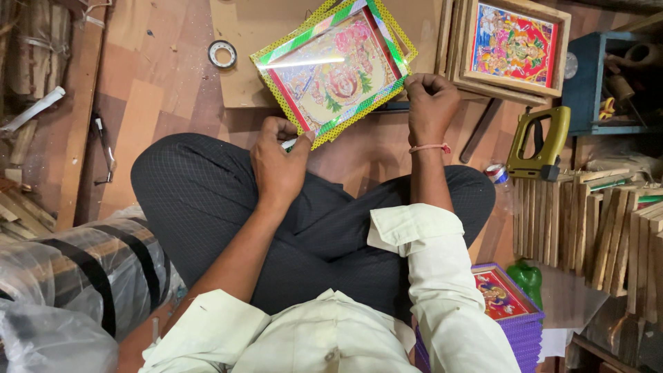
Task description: The person sits on the floor and applies clear tape to the edges of a small framed picture. They smooth the tape along the frame and then place the finished frame on a stack of similar frames. The person repeats this process with another frame.
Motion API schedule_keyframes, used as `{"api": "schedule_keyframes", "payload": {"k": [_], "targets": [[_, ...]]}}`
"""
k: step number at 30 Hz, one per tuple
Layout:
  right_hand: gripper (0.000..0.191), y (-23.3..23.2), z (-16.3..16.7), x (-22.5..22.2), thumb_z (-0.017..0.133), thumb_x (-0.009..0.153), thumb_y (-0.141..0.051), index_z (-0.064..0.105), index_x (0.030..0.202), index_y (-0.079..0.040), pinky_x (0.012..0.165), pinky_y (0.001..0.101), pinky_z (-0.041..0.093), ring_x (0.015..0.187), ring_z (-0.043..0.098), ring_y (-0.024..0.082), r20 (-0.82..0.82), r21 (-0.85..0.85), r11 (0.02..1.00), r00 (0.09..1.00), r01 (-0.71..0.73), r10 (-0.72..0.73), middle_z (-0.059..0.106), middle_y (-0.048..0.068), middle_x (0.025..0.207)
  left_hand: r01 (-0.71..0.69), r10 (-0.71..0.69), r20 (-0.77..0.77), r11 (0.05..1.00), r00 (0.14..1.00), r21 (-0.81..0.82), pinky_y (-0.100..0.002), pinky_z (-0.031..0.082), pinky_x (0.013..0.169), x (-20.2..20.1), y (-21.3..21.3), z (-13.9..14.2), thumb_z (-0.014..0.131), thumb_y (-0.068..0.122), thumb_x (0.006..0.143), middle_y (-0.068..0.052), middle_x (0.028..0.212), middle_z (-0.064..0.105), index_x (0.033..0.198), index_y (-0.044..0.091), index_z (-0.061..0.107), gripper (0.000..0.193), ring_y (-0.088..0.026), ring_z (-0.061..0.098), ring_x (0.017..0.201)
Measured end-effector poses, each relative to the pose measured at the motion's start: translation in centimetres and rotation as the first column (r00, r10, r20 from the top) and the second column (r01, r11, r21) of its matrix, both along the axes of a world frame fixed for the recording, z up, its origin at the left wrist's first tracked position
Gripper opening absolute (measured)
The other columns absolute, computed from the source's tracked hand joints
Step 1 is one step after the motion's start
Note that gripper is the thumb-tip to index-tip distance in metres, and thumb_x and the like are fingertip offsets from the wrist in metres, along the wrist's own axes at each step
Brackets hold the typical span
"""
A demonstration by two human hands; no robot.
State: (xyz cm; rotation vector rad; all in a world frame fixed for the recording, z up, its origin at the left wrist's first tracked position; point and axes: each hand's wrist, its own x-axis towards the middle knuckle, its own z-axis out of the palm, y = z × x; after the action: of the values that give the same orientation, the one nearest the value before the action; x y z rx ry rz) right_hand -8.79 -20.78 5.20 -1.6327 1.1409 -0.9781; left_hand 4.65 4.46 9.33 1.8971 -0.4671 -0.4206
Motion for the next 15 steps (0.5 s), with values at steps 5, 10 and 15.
{"api": "schedule_keyframes", "payload": {"k": [5,10,15], "targets": [[0.005,0.0,-0.2,0.1,0.076,0.084,-0.001,0.076,0.085,0.004,0.064,0.0226,0.051,0.067,0.062,0.007,-0.024,-0.014,1.0,0.999,0.025,-0.026,0.073,0.003,0.076,-0.003,0.003,-0.005,1.0,1.0,0.008,-0.038,0.055,0.075,0.0,-0.1,0.1,0.082,0.018,0.083,-0.011,0.087,0.073,0.095,0.001,0.063,0.028,-0.025,0.072,0.08],[0.006,0.2,-0.8,0.3,0.077,0.084,-0.001,0.075,0.085,0.005,0.067,0.0231,0.053,0.069,0.065,0.008,-0.017,-0.076,0.996,0.999,0.048,-0.049,0.074,0.004,0.078,0.005,-0.005,0.004,1.0,1.0,0.003,-0.038,0.054,0.076,0.0,-0.1,0.2,0.082,0.018,0.083,-0.012,0.088,0.073,0.095,0.001,0.063,0.028,-0.025,0.071,0.081],[0.035,0.4,-1.1,0.5,0.079,0.078,0.003,0.063,0.109,0.005,0.069,0.0249,0.06,0.077,0.07,0.012,0.207,0.007,0.997,0.975,0.078,-0.077,0.073,0.009,0.09,0.005,-0.004,-0.017,1.0,1.0,0.009,-0.038,0.054,0.077,-0.1,-0.1,0.1,0.081,0.018,0.083,-0.012,0.089,0.073,0.096,0.001,0.063,0.028,-0.026,0.072,0.083]]}}
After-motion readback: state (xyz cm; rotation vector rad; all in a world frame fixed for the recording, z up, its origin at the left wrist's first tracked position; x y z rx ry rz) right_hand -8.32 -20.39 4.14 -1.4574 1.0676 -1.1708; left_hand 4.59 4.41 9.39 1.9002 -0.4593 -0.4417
